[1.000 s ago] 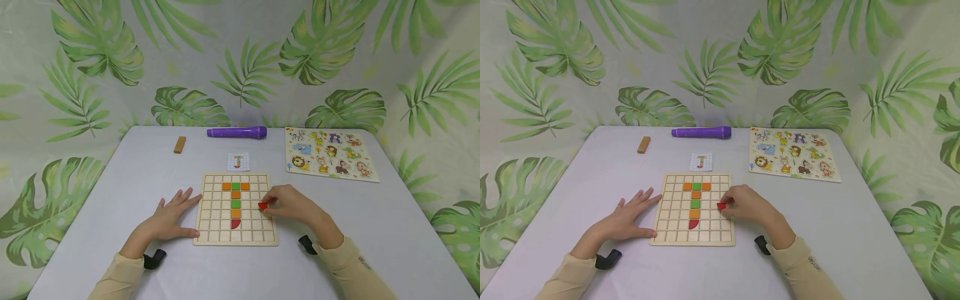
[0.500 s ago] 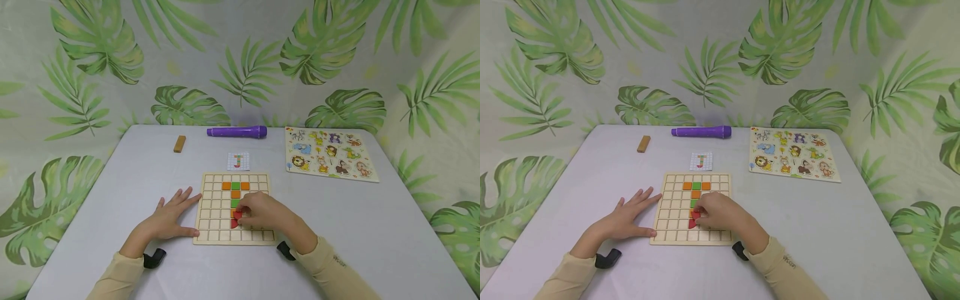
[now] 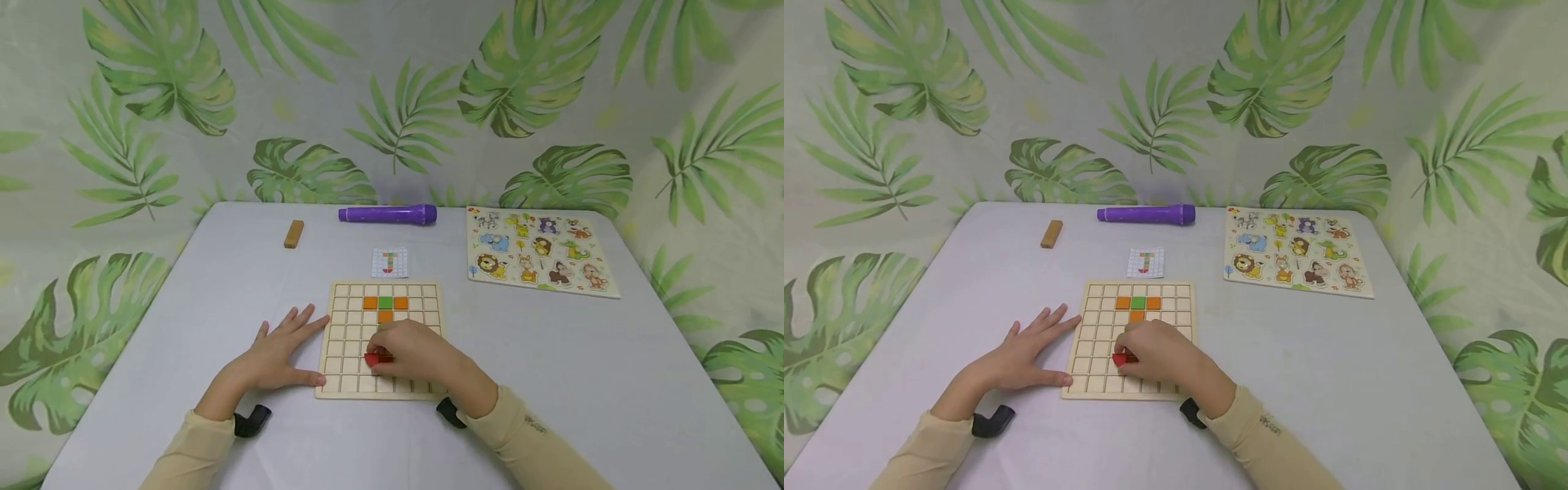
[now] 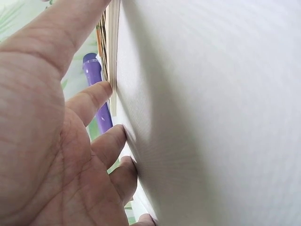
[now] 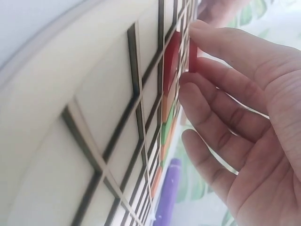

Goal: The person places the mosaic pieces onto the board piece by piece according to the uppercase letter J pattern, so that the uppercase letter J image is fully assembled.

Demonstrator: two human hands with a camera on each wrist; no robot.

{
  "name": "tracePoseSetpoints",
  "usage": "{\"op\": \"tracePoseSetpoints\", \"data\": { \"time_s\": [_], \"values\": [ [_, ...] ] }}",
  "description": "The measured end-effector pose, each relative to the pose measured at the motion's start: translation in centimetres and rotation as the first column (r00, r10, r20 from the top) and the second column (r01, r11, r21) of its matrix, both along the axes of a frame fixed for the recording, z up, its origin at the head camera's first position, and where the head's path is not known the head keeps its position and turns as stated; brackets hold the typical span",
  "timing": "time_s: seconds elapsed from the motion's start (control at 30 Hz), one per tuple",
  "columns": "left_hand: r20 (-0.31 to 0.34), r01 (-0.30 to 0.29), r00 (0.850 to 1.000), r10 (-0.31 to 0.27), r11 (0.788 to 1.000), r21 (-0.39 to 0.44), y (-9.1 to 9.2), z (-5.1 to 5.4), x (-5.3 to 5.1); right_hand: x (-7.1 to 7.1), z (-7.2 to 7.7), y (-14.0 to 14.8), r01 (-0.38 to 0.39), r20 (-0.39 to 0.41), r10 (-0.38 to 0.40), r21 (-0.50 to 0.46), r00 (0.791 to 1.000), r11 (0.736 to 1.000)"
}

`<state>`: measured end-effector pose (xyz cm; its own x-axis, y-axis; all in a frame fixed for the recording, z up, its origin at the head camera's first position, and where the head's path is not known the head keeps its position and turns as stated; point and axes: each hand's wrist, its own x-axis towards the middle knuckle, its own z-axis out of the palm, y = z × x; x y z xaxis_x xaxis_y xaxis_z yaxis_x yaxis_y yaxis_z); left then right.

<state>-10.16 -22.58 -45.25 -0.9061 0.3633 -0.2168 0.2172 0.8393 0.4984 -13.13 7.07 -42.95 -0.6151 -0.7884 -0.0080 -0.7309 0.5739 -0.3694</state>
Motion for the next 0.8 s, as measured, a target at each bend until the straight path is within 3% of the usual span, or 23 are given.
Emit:
{"op": "tracePoseSetpoints", "data": {
  "time_s": [0.37,0.8],
  "values": [
    [-0.001,0.005,1.000,-0.005,1.000,0.003,0.02,-0.13,0.01,0.30,0.00,-0.49,-0.010,-0.044,0.012,0.042,0.999,0.999],
    [0.001,0.005,1.000,-0.005,1.000,0.001,0.02,-0.18,0.06,0.23,-0.31,-0.58,-0.034,-0.065,0.034,0.008,0.997,0.999]
  ]
}}
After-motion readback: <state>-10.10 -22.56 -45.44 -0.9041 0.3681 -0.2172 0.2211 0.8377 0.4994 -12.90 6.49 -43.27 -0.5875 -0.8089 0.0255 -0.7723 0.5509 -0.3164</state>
